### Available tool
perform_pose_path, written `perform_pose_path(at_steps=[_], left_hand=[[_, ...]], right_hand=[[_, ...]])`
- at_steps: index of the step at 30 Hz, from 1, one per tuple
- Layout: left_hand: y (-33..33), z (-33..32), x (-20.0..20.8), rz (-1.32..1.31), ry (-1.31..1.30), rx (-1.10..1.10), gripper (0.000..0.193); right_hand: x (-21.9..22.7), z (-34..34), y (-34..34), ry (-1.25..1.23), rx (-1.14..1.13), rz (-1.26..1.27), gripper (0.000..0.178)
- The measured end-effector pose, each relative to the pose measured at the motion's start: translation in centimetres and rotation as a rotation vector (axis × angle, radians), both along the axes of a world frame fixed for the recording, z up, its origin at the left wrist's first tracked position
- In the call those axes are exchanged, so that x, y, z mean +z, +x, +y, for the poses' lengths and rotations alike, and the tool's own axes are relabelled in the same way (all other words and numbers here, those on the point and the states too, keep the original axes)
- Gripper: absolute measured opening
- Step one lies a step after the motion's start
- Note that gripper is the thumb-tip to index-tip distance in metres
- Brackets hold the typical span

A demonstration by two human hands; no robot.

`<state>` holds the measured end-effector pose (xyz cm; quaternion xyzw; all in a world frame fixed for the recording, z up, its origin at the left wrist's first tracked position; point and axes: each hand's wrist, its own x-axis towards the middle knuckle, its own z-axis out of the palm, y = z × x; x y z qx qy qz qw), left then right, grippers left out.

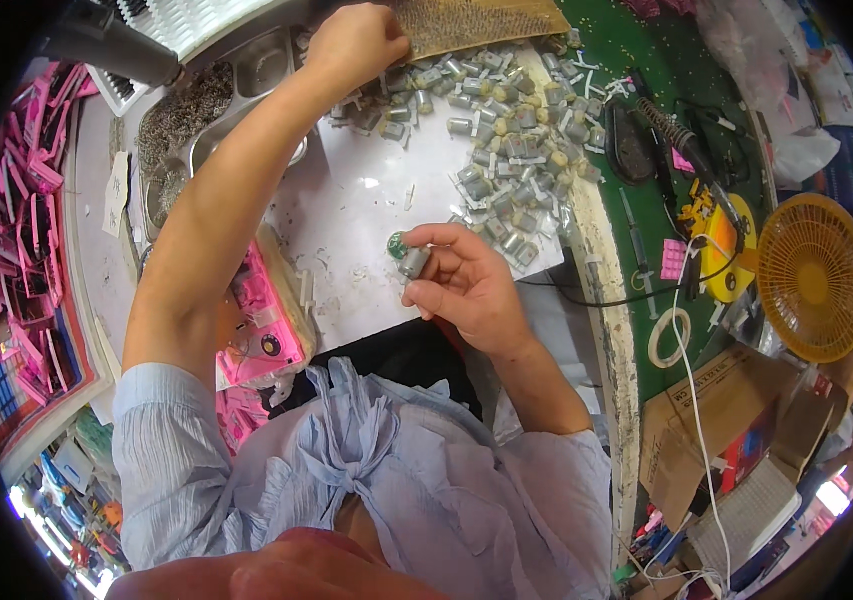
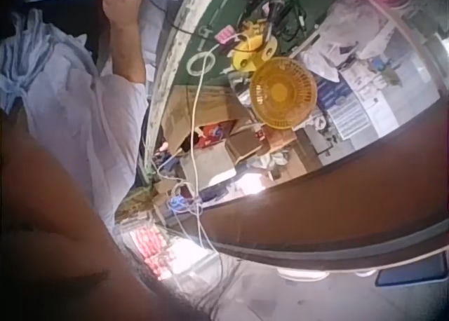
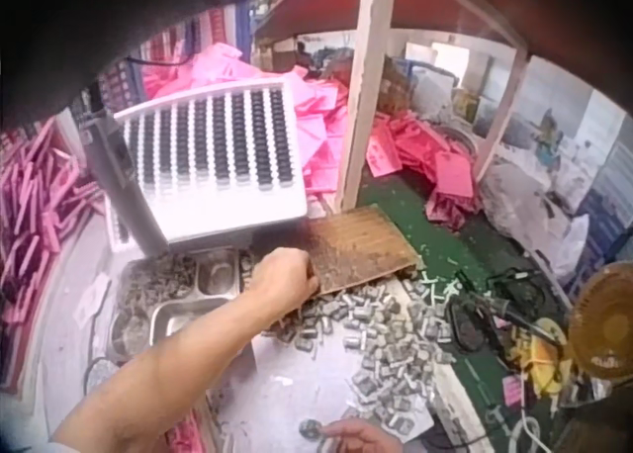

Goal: Assembling and soldering internal components of a pink plastic toy.

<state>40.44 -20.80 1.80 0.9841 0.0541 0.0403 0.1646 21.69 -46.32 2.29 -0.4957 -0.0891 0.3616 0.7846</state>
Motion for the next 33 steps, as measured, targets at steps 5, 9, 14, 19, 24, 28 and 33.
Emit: perform_pose_path(at_steps=[5,9,14,19,24,28,33], left_hand=[[0.0,0.0,0.3,-0.037,-0.019,0.042,0.024],[0.4,-0.7,0.0,-0.042,0.02,0.093,0.023],[0.8,-0.9,0.4,0.025,-0.033,0.172,0.023],[0.6,-1.5,0.5,0.034,-0.054,0.162,0.023],[0.4,-1.3,-0.9,-0.07,0.039,0.106,0.023],[-0.8,-1.0,-1.6,-0.218,0.037,0.065,0.019],[-3.7,-0.3,-0.1,-0.565,-0.103,-0.009,0.017]], right_hand=[[-0.2,-0.1,-0.2,-0.02,-0.013,-0.013,0.048],[-0.2,-0.4,-0.4,-0.056,-0.03,-0.028,0.048],[0.1,-0.4,-0.2,-0.087,-0.049,-0.048,0.047],[0.4,-0.3,-0.3,-0.129,-0.095,-0.087,0.047],[0.5,-0.3,-0.2,-0.148,-0.106,-0.128,0.048],[0.1,-0.6,0.0,-0.226,-0.122,-0.232,0.043],[0.0,0.3,1.2,-0.68,0.055,-0.619,0.037]])
